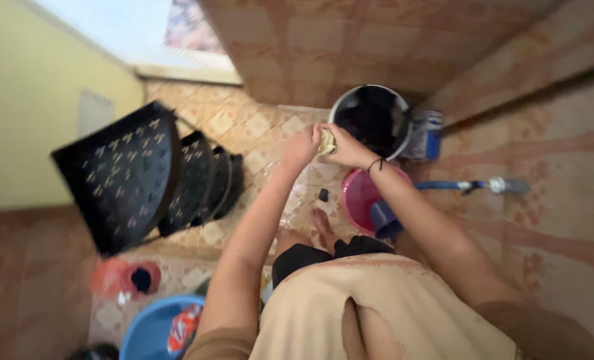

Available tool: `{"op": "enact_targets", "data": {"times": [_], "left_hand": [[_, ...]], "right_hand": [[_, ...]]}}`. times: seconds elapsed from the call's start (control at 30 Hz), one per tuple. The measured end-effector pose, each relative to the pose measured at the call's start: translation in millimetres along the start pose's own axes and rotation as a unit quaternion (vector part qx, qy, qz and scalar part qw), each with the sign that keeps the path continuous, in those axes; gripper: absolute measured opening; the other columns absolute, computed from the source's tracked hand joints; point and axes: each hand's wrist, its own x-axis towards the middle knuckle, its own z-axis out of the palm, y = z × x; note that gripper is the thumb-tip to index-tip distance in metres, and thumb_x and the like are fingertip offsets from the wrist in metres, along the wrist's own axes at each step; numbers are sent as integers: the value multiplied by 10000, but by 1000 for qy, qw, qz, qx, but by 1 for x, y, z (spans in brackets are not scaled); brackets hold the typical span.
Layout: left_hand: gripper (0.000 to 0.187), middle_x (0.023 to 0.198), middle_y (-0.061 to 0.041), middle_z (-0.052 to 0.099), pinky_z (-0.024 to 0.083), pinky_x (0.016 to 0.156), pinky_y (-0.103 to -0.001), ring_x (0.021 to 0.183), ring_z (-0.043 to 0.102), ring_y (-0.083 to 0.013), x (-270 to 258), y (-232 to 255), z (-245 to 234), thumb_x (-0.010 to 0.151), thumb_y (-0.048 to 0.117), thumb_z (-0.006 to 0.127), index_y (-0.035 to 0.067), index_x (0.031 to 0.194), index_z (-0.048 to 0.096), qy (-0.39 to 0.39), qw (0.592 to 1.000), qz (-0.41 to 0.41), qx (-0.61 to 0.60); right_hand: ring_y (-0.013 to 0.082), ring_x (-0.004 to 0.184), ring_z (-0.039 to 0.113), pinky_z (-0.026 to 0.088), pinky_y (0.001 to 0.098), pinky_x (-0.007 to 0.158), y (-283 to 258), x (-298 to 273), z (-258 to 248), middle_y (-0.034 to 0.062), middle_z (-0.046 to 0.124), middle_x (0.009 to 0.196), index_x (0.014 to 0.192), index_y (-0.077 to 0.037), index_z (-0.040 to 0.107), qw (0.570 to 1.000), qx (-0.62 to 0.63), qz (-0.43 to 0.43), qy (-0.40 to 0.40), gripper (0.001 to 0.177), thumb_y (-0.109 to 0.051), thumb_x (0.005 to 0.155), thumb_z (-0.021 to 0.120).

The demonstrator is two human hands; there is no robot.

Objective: The person sits on the bathroom floor and wipes a black plastic three-tier corner shelf with a yellow cloth. They clean each tier and the frame, then rinse the cloth in a bucket and continue wiping.

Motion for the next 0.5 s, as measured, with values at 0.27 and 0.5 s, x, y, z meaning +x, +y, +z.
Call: {"op": "enact_targets", "data": {"times": [0.27,0.5], "left_hand": [[652,1021,-266,732,496,930,-459,1031,687,-414,31,49,164,1044,521,351,-13,1063,724,-166,953,-59,-246],[674,1042,-265,753,507,933,-441,1030,710,-401,26,66,208,1038,532,360,-40,1086,715,-256,918,-55,-298]], "right_hand": [[361,1363,503,168,738,1133,44,-209,-96,98,667,1244,1132,-173,731,800,-483,241,263,332,-378,872,724],[284,1348,539,121,727,1236,97,-280,-98,61,701,1190,1014,-163,749,779,-512,217,288,213,-333,1009,622]]}}
